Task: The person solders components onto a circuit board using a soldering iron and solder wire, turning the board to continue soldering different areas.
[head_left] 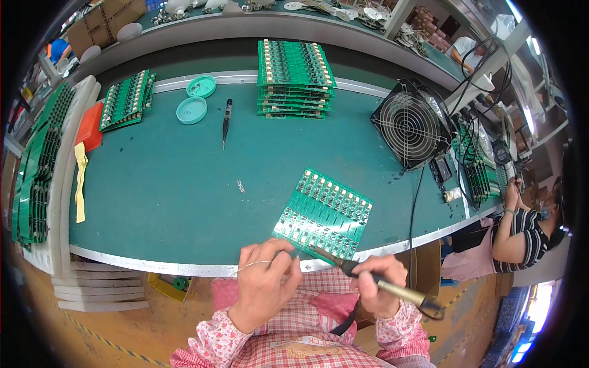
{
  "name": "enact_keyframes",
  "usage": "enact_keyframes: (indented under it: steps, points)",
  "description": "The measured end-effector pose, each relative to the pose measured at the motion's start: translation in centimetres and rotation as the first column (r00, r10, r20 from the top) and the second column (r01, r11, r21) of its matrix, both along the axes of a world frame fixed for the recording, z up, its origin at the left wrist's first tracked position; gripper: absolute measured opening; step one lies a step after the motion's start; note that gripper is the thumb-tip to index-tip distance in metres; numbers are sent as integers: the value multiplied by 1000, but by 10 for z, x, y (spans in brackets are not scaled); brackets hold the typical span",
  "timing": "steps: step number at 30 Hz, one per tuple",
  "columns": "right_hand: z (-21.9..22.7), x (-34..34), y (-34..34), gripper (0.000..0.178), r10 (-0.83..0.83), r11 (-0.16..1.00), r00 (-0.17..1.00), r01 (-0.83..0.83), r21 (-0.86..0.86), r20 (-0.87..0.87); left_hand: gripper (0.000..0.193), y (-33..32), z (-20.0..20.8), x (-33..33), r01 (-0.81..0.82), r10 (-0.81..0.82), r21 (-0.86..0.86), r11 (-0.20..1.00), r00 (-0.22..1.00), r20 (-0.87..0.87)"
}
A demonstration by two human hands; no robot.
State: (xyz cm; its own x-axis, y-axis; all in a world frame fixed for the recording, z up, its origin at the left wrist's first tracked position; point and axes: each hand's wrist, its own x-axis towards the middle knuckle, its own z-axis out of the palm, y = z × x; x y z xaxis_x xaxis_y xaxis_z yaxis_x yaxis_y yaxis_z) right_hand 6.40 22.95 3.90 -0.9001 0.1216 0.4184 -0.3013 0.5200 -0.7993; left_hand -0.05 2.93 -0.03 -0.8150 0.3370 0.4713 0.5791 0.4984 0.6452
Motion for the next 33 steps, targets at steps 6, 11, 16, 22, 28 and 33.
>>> enact_keyframes:
  steps: [6,11,16,22,28,33]
  points:
    - [3,-19,1,17,-35,895,977,124,-429,208,20,1,3,-7,6,-8,28,1000,999,47]
    - [1,-27,5,19,2,896,968,109,-430,251,20,3,4,-10,0,-3,35,999,998,59]
    - [2,-32,3,18,22,894,966,97,-437,257,20,3,4,-10,3,-4,29,1000,998,56]
    - [2,-35,4,16,40,914,965,70,-400,261,20,4,3,-11,-9,8,4,1000,998,62]
    - [1,-33,7,16,66,949,971,10,-316,229,21,7,2,-11,-21,21,-12,1000,999,32]
    - [0,-29,4,16,18,949,977,51,-312,213,21,5,1,-10,-10,10,1,1000,999,36]
